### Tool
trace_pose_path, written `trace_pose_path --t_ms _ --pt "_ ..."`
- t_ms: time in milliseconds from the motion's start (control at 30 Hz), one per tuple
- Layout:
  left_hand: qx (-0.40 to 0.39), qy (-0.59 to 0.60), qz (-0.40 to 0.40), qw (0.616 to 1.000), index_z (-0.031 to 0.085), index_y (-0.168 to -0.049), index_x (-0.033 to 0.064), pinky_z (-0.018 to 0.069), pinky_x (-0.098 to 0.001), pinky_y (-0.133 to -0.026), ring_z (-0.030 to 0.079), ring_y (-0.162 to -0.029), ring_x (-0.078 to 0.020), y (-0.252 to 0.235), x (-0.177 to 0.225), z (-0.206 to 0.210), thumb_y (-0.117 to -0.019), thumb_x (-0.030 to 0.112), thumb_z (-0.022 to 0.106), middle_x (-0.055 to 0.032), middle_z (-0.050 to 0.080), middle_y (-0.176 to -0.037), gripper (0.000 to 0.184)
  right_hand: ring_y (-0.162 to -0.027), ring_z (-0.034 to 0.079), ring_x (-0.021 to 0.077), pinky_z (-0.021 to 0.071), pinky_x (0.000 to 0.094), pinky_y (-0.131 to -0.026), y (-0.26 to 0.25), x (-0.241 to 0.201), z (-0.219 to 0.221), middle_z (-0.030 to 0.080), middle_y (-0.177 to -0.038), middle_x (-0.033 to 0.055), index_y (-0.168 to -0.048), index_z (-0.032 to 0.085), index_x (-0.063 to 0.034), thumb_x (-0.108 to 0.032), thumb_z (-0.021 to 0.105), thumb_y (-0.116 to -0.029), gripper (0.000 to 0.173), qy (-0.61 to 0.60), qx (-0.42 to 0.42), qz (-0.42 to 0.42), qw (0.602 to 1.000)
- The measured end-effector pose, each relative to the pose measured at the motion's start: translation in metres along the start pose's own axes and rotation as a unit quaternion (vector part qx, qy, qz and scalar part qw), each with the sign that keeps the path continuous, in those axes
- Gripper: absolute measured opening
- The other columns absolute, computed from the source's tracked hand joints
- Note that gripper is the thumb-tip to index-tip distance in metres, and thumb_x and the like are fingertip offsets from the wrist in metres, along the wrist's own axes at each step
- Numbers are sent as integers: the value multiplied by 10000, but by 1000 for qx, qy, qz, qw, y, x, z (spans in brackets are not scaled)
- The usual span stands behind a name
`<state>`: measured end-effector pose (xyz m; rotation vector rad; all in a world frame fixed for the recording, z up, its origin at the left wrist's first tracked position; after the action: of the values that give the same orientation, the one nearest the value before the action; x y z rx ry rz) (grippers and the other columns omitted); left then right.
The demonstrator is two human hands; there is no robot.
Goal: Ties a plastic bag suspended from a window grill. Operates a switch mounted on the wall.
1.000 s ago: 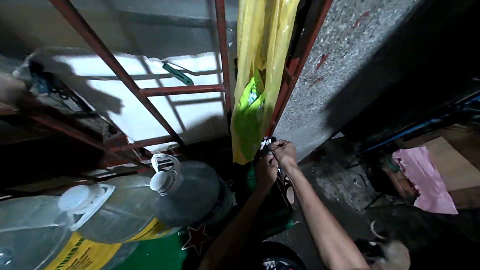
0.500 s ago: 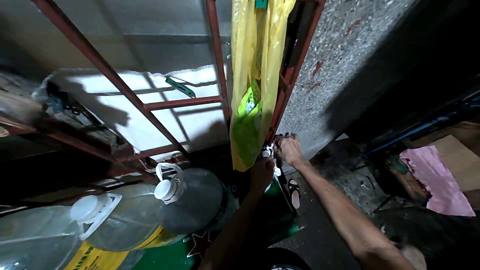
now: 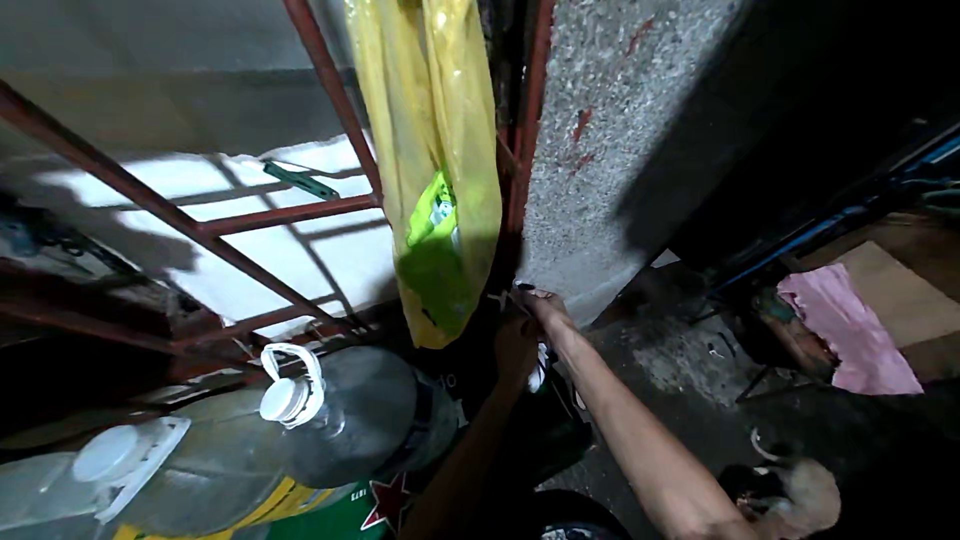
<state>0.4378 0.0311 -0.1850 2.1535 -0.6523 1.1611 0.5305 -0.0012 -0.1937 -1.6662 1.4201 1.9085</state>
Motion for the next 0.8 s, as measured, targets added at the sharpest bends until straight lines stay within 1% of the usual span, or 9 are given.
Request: trace_pose_path --t_ms 100,300,400,467,533,600,667,733,800 --pt "18 23 11 1000 711 -1133 -63 505 -476 -1002 678 -1070 -307 0 -1 1 -1075 134 502 -226 714 -1091 292 -843 616 213 503 426 -785 -5 -4 1 686 -955 125 -1057 722 -39 -215 748 -945 210 32 21 4 999" --pt "4 32 -10 999 696 -1109 -65 516 -458 -944 671 -988 -281 -1 -6 1 -1077 161 497 -206 699 -1033 303 -865 619 266 487 475 -784 -6 -19 -3 688 -948 146 -1027 737 -46 -172 758 -922 166 153 39 -24 987" --pt "9 13 -5 1000 692 -1152 -71 516 -451 -956 677 -1000 -294 -3 -8 -2 -1084 156 474 -216 704 -1051 322 -1056 641 380 444 598 -946 -2 -36 -1 712 -1068 202 -1077 747 -66 -269 731 -948 241 345 36 -73 935" --pt "19 -12 2 1000 689 -1167 -89 507 -468 -992 679 -1050 -332 -6 -5 -7 -1076 128 489 -249 706 -1085 310 -1144 631 402 353 650 -1071 5 -46 5 716 -1113 203 -1109 736 -75 -322 690 -970 287 468 23 -108 877" --pt "25 -25 -6 999 684 -1198 -82 486 -495 -1039 666 -1123 -366 -9 -6 -11 -1072 122 497 -267 700 -1134 304 -1193 613 404 283 665 -1133 13 -51 8 713 -1136 200 -1136 721 -64 -323 672 -976 308 525 6 -135 840" --pt "32 -19 -14 999 686 -1189 -71 483 -514 -1038 660 -1129 -375 -12 -10 -13 -1071 130 509 -265 698 -1131 293 -1144 624 404 318 655 -1099 17 -48 5 707 -1100 212 -1106 710 -35 -280 692 -967 282 494 -9 -150 856" --pt "37 -8 -14 999 695 -1157 -73 491 -513 -1018 669 -1092 -369 -16 -15 -16 -1074 154 522 -259 703 -1101 297 -1029 637 364 420 592 -989 12 -40 -2 697 -1031 203 -1071 699 -15 -202 717 -956 220 377 -10 -129 917" --pt "27 2 -16 1000 697 -1135 -75 502 -498 -996 677 -1048 -346 -19 -22 -15 -1079 181 515 -242 709 -1065 320 -896 586 227 471 419 -818 7 -27 -7 651 -969 132 -1085 675 2 -99 677 -974 150 168 4 -49 985" --pt "11 9 -19 1000 693 -1143 -76 502 -489 -989 678 -1036 -331 -17 -25 -10 -1084 195 499 -235 708 -1059 338 -792 537 160 461 351 -729 8 -16 -3 576 -897 63 -1112 616 -44 -92 600 -1008 115 -50 8 67 996"
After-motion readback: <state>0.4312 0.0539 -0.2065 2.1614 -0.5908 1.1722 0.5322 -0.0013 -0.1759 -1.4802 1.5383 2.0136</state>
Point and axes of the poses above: each hand's wrist, its own y-axis away from the middle knuckle, its own z-axis out of the palm, x = y × z, the point moved 6 cm from there along -y, towards the middle knuckle
